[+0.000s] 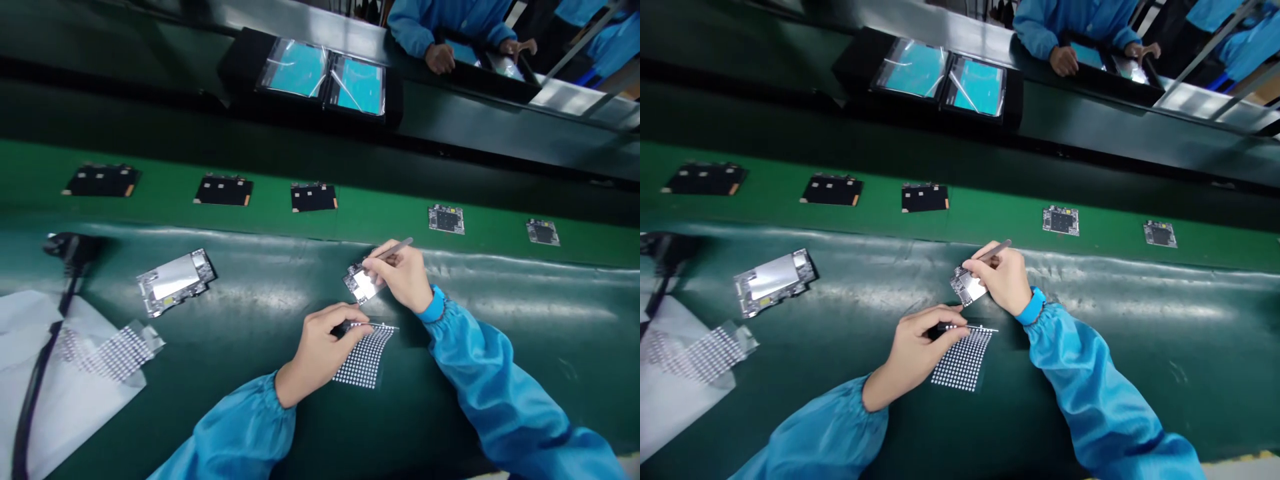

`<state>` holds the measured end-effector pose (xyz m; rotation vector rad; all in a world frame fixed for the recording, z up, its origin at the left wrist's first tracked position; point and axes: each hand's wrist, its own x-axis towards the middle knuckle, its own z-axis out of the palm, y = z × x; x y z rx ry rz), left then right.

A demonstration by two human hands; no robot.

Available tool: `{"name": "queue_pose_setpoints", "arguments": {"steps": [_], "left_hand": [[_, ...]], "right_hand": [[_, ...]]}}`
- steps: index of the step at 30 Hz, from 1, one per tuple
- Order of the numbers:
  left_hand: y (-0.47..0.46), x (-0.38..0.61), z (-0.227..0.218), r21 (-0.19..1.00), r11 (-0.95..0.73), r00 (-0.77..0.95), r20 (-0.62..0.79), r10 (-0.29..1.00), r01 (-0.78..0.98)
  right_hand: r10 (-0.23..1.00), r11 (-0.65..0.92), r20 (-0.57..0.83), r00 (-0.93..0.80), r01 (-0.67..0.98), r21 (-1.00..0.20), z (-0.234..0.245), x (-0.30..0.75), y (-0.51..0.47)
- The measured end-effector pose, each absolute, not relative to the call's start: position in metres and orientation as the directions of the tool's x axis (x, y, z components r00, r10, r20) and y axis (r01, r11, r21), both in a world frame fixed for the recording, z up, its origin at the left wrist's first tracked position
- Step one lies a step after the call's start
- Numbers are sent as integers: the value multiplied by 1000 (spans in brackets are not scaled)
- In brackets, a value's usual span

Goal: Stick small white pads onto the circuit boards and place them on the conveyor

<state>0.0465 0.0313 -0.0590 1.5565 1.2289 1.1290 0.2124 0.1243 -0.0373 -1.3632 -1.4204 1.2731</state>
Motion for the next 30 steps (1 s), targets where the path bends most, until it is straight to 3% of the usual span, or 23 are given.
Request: {"name": "queue_pose_setpoints", "arguments": {"steps": [14,20,24,30], "left_hand": [[31,46,-58,967,-143,120,120,986,211],[31,46,-58,964,-152,121,128,984,219],[31,46,-58,963,-153,123,128,984,224],[31,46,-57,960,-155,117,131,985,233]], "right_hand": [[992,-31,-56,-116,209,-977,-52,211,121],[982,114,61,-177,310,-944,-51,215,112],[965,216,159,-207,291,-932,-53,217,109],[976,170,121,-179,289,-942,-49,220,110]]}}
